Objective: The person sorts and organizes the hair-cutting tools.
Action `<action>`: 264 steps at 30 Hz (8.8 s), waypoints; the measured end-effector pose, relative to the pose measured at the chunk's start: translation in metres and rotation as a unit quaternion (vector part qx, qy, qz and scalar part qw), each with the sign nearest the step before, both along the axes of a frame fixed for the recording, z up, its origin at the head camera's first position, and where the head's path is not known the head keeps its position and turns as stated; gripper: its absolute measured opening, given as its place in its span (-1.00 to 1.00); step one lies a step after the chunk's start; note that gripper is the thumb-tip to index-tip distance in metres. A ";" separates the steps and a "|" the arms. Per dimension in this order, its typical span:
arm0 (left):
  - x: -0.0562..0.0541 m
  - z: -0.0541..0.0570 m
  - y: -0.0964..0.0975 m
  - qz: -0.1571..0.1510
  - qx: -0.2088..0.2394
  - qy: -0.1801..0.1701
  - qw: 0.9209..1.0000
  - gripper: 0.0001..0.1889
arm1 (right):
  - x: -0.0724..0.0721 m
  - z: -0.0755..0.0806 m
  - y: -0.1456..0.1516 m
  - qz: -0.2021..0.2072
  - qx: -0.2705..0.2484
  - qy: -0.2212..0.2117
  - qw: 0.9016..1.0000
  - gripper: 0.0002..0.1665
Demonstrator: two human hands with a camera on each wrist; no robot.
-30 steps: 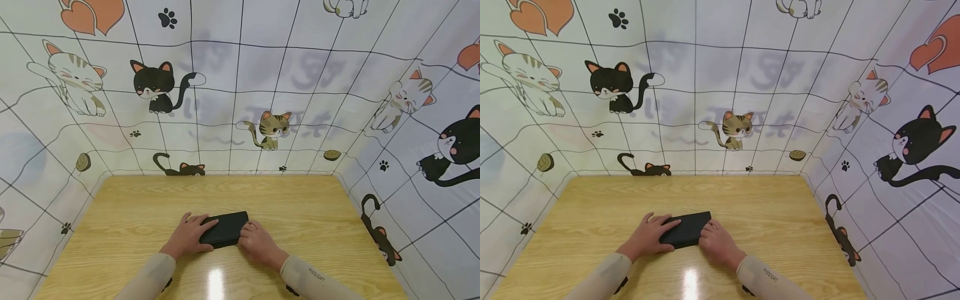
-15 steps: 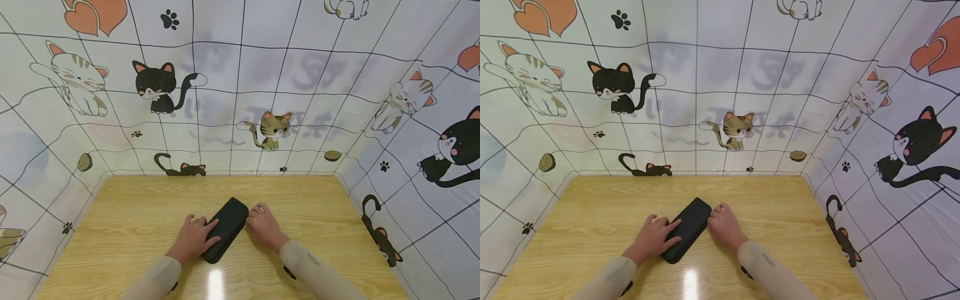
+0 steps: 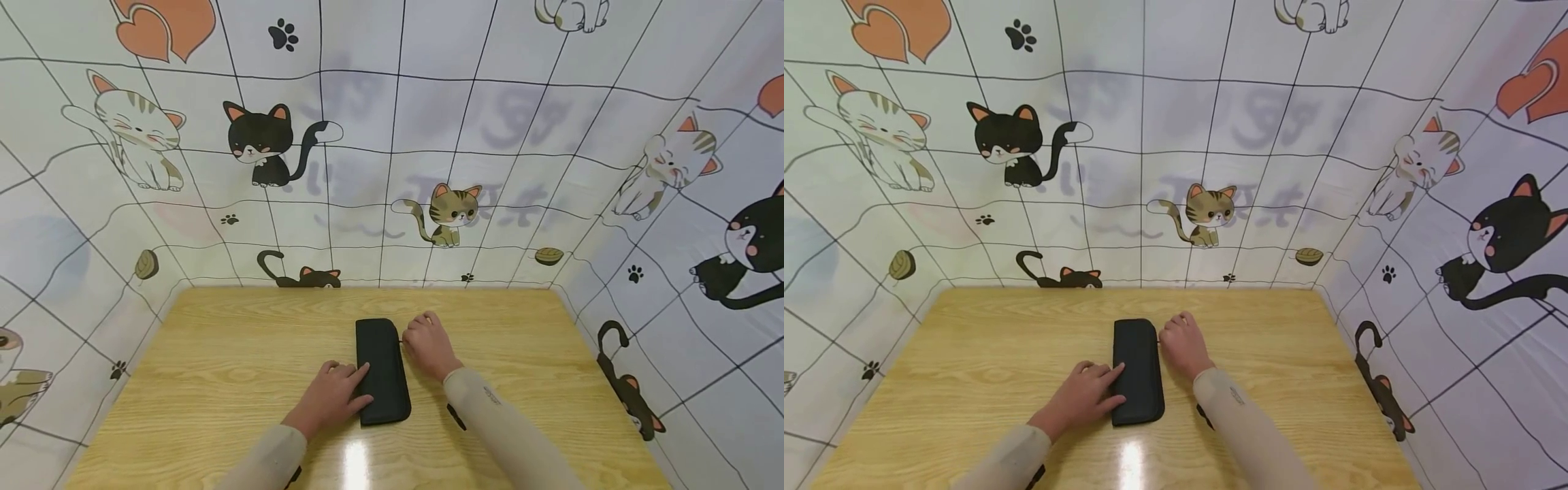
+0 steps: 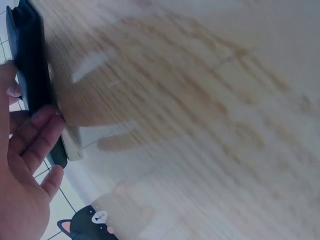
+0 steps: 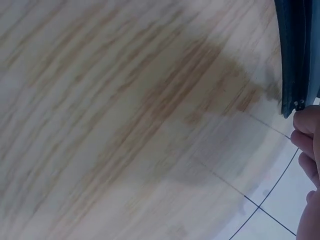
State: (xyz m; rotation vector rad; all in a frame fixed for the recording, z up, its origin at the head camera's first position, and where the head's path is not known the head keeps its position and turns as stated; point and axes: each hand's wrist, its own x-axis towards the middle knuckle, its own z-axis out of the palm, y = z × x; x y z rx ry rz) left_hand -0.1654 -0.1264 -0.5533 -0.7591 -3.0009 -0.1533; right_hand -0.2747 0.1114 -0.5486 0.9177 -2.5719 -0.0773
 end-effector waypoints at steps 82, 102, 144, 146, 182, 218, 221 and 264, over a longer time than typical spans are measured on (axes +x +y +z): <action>-0.018 -0.005 -0.012 -0.065 0.013 -0.005 0.998 -0.21 | 0.053 -0.002 0.043 0.189 0.010 -0.051 0.981 -0.91; -0.018 -0.005 -0.012 -0.061 0.012 -0.015 0.998 -0.20 | 0.069 -0.008 0.049 0.248 -0.009 -0.068 0.966 -0.88; -0.018 -0.013 -0.014 -0.072 0.030 0.000 0.997 -0.20 | 0.100 0.002 0.028 0.258 0.029 -0.074 0.963 -0.89; -0.019 -0.013 -0.015 -0.075 0.041 -0.018 0.996 -0.21 | 0.100 0.002 0.028 0.252 0.030 -0.077 0.964 -0.88; -0.022 -0.009 -0.024 -0.095 0.069 -0.043 0.992 -0.15 | 0.117 0.003 0.018 0.191 0.013 -0.099 0.977 -0.89; -0.018 -0.004 -0.011 -0.053 0.119 -0.086 0.988 -0.19 | 0.124 -0.002 -0.016 0.229 0.060 -0.031 0.971 -0.86; -0.017 -0.003 -0.007 -0.034 0.137 -0.085 0.986 -0.24 | 0.123 0.001 -0.013 0.234 0.053 -0.033 0.970 -0.90; -0.005 -0.002 0.089 0.255 0.075 -0.077 0.961 0.23 | 0.050 -0.003 0.112 -0.005 -0.048 -0.099 0.994 -0.79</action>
